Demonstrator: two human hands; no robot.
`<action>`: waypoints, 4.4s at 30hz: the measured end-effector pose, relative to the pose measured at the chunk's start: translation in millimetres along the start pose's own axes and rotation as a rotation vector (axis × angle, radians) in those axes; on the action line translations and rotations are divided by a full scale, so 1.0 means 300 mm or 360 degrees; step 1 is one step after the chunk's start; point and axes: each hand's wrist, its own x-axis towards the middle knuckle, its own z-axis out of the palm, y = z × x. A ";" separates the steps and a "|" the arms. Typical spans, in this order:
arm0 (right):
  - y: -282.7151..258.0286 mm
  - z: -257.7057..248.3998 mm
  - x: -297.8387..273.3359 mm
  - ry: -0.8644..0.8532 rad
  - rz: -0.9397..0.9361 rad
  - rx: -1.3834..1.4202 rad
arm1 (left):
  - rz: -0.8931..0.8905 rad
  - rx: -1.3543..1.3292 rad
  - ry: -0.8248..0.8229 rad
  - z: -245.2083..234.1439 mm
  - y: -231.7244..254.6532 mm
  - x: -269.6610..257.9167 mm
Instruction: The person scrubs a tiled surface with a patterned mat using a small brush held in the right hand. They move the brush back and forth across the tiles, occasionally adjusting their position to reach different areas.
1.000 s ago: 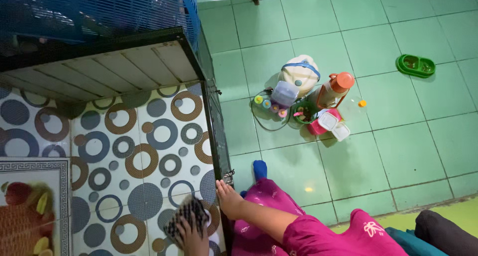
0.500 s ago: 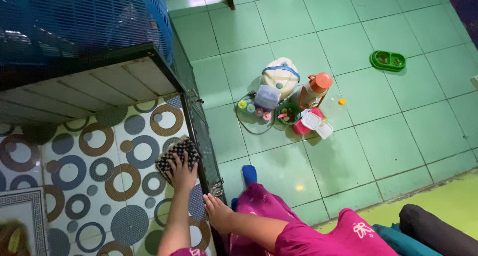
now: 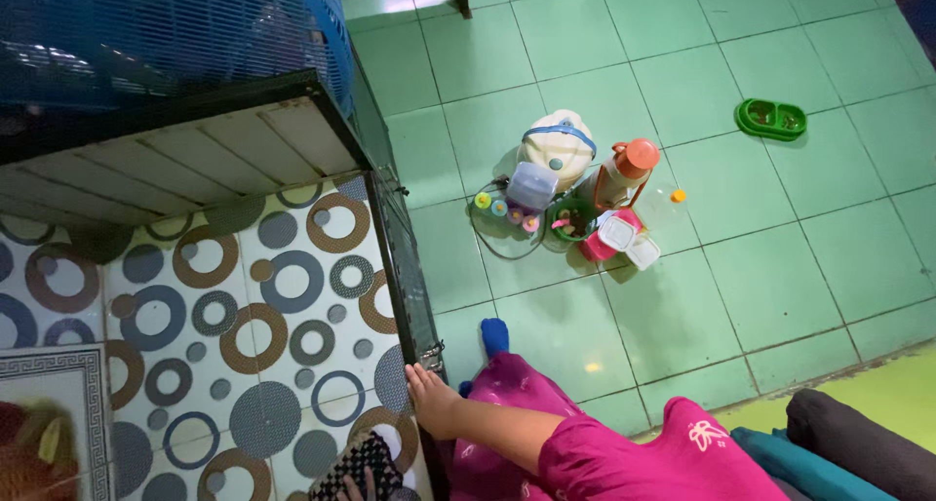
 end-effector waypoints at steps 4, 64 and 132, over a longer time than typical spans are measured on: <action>-0.015 -0.051 -0.006 -0.0185 -0.0002 -0.0041 | -0.0029 -0.0361 0.0269 -0.021 -0.018 0.078; 0.056 -0.116 -0.050 -0.0148 -0.0190 0.0182 | 0.0398 -0.0629 0.0240 -0.125 0.082 -0.038; 0.523 -0.377 0.640 0.0860 0.0647 0.0496 | -0.0489 -0.1000 0.0767 0.031 -0.177 0.264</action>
